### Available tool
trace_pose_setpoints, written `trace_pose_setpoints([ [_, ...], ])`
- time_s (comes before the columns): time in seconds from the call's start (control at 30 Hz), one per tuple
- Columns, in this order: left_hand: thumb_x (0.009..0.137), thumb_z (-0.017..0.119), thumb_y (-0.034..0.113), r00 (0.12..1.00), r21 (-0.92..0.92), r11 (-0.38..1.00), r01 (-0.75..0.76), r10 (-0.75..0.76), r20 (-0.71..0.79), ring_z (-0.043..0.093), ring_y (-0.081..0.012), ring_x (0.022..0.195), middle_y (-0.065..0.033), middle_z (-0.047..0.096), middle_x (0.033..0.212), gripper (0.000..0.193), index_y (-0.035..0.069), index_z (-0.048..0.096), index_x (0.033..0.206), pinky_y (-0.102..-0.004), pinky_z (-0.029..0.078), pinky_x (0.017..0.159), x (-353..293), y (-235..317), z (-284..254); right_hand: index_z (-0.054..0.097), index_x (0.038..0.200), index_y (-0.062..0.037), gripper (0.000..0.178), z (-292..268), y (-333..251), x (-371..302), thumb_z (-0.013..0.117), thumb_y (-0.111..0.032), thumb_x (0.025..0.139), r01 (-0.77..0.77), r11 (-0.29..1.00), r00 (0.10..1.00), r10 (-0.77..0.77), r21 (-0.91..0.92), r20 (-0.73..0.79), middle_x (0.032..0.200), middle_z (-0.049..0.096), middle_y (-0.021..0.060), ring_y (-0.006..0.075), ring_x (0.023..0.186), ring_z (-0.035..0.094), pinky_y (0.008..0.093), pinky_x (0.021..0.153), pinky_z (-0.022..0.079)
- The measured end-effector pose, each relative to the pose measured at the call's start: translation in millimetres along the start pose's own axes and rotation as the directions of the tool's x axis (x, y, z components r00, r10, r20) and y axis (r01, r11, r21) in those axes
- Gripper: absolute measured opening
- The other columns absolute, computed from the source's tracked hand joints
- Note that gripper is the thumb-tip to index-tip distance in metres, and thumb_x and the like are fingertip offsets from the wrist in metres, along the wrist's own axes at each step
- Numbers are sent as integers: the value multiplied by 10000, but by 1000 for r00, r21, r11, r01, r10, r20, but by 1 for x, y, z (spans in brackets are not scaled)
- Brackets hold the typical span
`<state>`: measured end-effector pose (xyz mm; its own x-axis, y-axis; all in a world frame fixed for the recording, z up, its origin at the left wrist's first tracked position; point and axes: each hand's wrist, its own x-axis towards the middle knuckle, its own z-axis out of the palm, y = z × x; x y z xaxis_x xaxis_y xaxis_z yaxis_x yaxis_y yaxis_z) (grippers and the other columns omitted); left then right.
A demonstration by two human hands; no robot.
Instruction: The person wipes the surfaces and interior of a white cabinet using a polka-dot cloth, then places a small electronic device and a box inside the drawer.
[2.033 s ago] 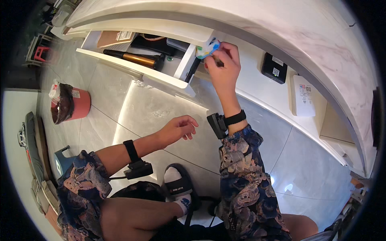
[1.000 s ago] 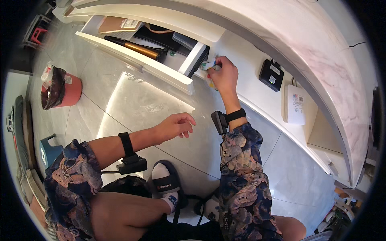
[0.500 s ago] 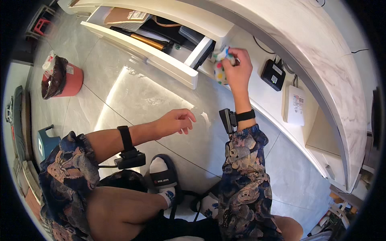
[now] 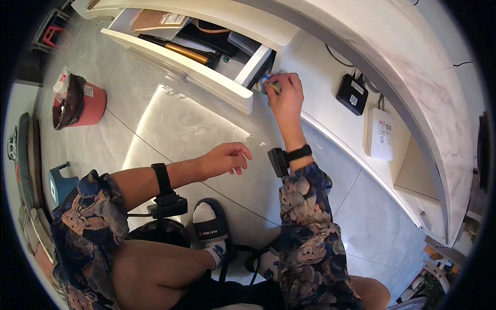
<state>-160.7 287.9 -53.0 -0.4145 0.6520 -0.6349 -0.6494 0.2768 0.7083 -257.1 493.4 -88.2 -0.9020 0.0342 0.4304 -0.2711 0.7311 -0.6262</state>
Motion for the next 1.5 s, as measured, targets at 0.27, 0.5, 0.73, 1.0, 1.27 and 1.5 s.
trace_pose_setpoints([
  [0.27,878,515,137,1000,-26,1000,1,-1,-10,585,-125,770,-36,601,873,202,71,566,1062,-272,462,691,8,2,2,443,969,-63,433,18,-13,22,737,-171,669,-260,923,961,276,-283,16,909,584,130,344,829,595,442,710,493],
  [0.5,876,512,135,1000,-7,1000,4,-4,7,581,-125,773,-33,601,870,202,77,566,1062,-268,461,700,7,1,1,478,949,-66,379,-11,12,19,715,-184,677,-313,868,924,371,-385,86,878,628,160,360,796,636,462,704,518],
  [0.73,888,502,138,999,23,999,42,-42,9,577,-122,782,-31,601,885,195,83,564,1064,-271,459,702,6,-1,7,552,864,-43,258,-42,17,9,685,-152,673,-192,979,980,195,-69,38,864,606,148,333,799,606,425,704,489],
  [1.0,896,487,115,999,70,997,31,-34,41,574,-124,804,-29,594,897,188,92,563,1067,-269,457,715,25,22,39,522,880,-66,295,-11,17,23,708,-102,654,-198,955,978,206,-221,13,911,560,131,344,888,557,434,756,469],
  [1.27,893,490,115,998,116,993,-3,-4,60,577,-117,781,-27,591,886,191,94,567,1067,-263,463,723,51,34,38,577,997,-92,317,-69,59,-13,687,-125,701,-44,962,991,9,-269,-132,1008,549,93,314,914,513,424,788,423],
  [1.5,883,507,113,995,117,993,-19,7,99,585,-123,778,-33,597,884,184,86,560,1057,-264,463,700,73,52,77,602,1123,-95,362,-136,83,-36,634,-61,765,36,993,998,-30,-111,50,1091,566,107,307,971,538,377,835,445],
])
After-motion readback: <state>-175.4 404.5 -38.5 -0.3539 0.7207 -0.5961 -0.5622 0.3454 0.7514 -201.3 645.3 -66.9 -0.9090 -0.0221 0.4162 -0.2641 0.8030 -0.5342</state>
